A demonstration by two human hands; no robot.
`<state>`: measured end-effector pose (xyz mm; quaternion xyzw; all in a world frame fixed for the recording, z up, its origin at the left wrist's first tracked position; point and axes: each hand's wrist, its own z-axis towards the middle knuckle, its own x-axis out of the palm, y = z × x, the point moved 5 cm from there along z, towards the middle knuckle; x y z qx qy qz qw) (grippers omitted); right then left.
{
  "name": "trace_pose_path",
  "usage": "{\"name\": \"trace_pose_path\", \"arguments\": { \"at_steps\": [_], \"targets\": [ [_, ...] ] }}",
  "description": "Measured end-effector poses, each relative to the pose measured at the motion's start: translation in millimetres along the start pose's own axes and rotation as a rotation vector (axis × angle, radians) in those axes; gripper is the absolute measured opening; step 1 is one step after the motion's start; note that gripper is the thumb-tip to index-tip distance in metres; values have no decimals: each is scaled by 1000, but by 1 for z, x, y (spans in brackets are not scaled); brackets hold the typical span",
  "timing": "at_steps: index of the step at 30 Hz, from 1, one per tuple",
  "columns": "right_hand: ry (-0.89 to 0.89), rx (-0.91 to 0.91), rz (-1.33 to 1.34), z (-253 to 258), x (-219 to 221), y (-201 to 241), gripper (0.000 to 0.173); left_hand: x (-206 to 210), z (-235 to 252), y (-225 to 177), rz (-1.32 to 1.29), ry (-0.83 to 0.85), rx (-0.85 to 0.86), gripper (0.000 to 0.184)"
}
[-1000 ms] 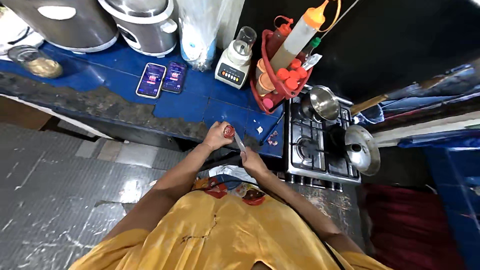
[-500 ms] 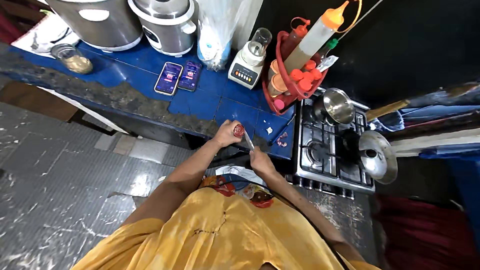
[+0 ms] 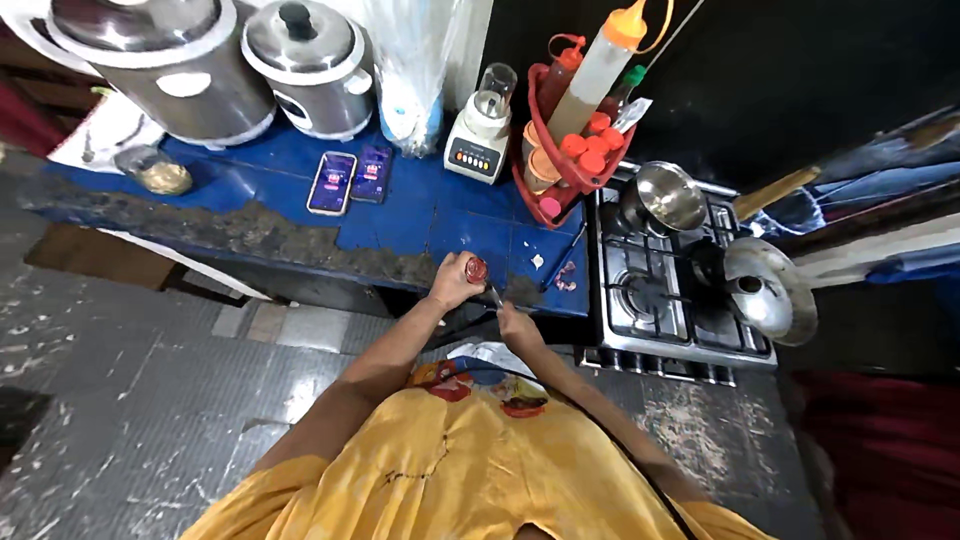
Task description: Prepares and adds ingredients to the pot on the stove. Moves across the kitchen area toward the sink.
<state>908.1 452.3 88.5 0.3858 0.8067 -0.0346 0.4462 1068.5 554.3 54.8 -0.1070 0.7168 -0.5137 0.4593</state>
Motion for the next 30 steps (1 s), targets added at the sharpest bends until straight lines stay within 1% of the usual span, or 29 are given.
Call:
{"name": "trace_pose_path", "arguments": {
  "at_steps": [2,4,8,13,18,20,23,28,30],
  "targets": [
    [-31,-18,71,0,-16,-4,47,-5,5,0,1,10,-3,65],
    [-38,-45,146,-10,-29,-12,47,-1,1,0,14,19,-4,63],
    [90,-138,170,-21,-38,-14,46,-2,1,-1,18,-10,37,65],
    [164,-122,184,-23,-42,-11,44,-1,1,-3,18,-2,42,61],
    [245,-106,207,-3,-54,-5,43,-1,2,-3,34,7,70,60],
    [226,-128,162,-2,-57,-5,43,-1,2,-3,27,-1,74,59],
    [141,-154,44,-9,-61,1,46,-1,3,-4,26,6,69,60],
    [-38,-81,-36,-12,-24,6,49,0,-1,-2,25,14,23,67],
    [-59,-105,-12,-4,-27,8,48,1,2,-3,16,23,19,67]
  ]
}}
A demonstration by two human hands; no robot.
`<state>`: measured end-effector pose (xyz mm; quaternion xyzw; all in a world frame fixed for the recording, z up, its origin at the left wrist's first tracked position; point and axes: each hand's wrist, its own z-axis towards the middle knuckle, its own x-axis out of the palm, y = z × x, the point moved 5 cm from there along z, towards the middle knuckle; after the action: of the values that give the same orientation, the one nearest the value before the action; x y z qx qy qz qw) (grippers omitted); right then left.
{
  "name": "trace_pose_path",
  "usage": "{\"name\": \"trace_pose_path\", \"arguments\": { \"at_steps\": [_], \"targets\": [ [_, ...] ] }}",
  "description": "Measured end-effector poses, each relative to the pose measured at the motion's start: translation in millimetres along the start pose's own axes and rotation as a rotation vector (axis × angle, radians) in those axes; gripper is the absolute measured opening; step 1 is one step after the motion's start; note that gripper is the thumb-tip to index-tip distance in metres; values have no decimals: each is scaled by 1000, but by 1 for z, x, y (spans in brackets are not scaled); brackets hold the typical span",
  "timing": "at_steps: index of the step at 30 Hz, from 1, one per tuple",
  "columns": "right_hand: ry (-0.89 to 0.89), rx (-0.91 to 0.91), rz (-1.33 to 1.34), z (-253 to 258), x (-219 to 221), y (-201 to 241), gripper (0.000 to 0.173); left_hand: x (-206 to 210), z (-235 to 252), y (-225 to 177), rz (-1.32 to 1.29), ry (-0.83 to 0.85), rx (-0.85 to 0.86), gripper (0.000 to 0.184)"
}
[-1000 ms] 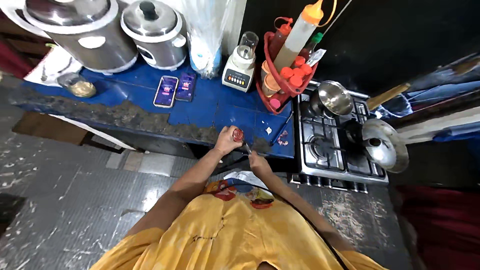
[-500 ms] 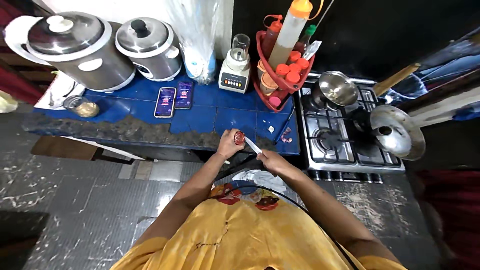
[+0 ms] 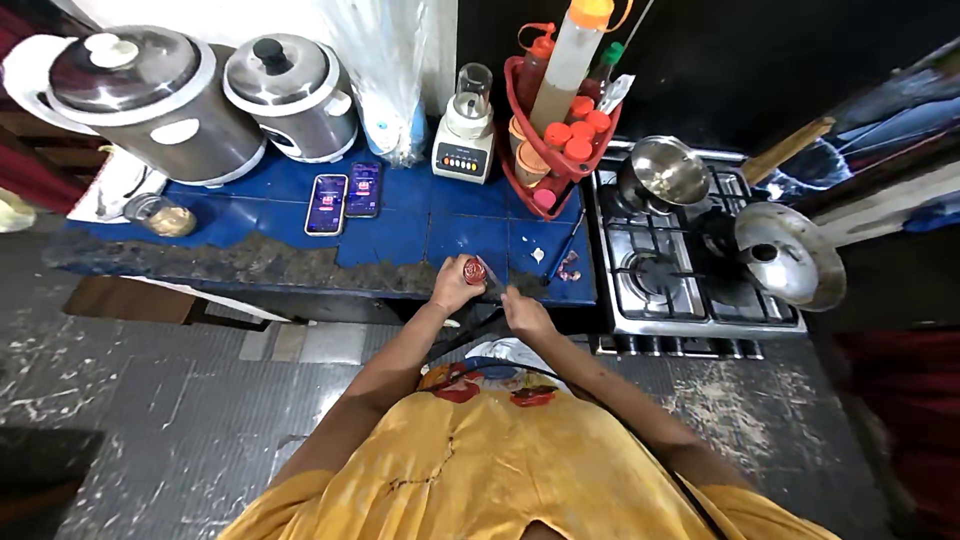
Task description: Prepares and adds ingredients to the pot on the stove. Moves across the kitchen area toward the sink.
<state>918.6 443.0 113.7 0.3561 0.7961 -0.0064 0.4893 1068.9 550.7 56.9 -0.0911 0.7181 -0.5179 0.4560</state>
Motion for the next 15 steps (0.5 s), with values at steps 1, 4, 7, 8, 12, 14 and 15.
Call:
{"name": "trace_pose_path", "arguments": {
  "at_steps": [1,4,7,8,12,14,15],
  "targets": [
    [-6,-22,29,4,-5,-1,48,0,0,1,1,4,-4,67],
    [-131,-28,56,13,-29,-14,48,0,0,4,1,-23,-19,66],
    [-193,54,2,38,-53,-19,44,1,2,0,33,-77,-20,72],
    [-212,45,3,50,-57,-16,44,2,1,0,44,-88,-17,76],
    [-371,-145,10,90,-62,6,51,1,2,0,68,-77,-28,95],
    [-395,-284,67,85,-59,23,45,0,2,0,65,-58,-41,94],
    [-378,-352,109,78,-54,30,42,-1,2,1,63,-60,-34,90]
  ]
}}
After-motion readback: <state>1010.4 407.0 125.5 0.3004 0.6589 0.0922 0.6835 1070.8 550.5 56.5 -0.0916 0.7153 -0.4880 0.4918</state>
